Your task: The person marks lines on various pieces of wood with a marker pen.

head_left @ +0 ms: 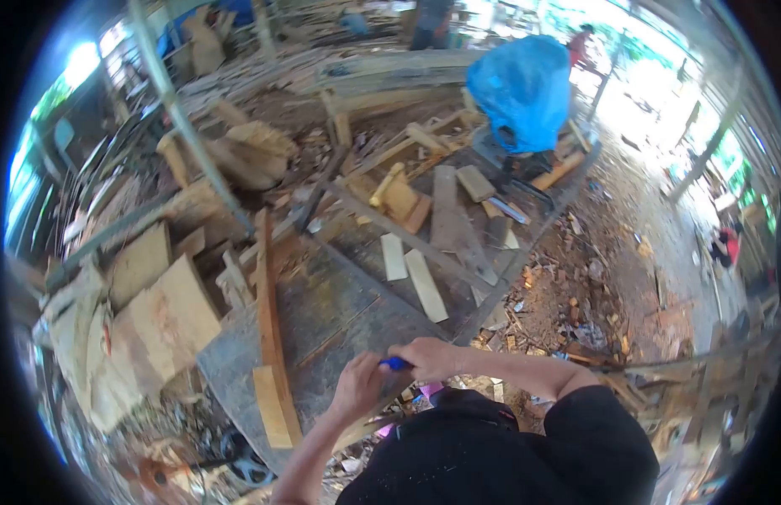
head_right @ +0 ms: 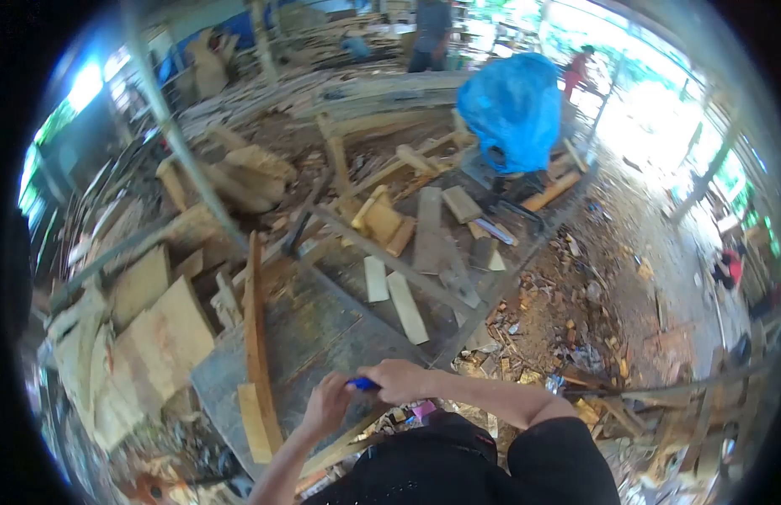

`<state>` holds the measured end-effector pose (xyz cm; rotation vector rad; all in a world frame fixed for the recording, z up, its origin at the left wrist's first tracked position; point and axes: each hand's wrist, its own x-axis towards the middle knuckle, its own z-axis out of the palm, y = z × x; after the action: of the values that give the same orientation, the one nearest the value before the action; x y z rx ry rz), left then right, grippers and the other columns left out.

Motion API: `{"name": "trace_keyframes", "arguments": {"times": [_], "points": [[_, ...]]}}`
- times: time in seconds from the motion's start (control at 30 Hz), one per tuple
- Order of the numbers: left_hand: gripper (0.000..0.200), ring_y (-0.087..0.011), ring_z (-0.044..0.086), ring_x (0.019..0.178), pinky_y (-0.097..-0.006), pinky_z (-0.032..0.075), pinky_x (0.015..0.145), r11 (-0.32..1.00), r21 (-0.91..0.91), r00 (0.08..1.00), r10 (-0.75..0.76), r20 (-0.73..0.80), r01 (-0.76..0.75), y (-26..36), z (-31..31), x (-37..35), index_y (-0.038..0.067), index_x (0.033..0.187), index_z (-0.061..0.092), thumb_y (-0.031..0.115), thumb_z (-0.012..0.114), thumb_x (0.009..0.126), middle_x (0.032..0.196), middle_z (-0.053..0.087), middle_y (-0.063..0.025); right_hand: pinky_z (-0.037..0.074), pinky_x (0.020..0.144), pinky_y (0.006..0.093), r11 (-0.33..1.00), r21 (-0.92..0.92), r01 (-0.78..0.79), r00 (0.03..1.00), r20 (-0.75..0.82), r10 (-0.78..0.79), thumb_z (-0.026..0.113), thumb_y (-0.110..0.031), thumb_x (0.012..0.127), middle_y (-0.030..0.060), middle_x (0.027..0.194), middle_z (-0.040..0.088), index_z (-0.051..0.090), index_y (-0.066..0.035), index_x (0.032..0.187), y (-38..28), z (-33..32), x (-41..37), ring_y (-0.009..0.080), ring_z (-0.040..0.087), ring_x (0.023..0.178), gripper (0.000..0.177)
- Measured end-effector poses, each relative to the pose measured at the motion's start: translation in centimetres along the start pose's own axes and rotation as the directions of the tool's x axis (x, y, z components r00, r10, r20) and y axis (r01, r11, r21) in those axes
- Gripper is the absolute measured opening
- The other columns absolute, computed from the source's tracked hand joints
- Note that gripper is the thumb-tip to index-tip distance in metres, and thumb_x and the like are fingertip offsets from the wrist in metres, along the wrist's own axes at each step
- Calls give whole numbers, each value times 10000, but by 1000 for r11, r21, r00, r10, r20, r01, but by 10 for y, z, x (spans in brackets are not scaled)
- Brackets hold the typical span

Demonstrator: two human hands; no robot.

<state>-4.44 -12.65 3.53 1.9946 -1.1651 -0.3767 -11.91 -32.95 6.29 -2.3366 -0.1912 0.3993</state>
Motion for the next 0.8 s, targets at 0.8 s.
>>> {"name": "trace_keyframes", "arguments": {"times": [0.8], "points": [[466, -123, 581, 852, -245, 463, 715, -74, -970, 763, -605, 229, 232, -44, 39, -91, 61, 1313, 525, 12, 668, 872, 1021, 590, -17, 480, 661, 541, 926, -143, -349, 814, -537, 224, 625, -212, 854, 205, 767, 645, 580, -66, 980, 57, 130, 26, 437, 637, 769, 198]]}}
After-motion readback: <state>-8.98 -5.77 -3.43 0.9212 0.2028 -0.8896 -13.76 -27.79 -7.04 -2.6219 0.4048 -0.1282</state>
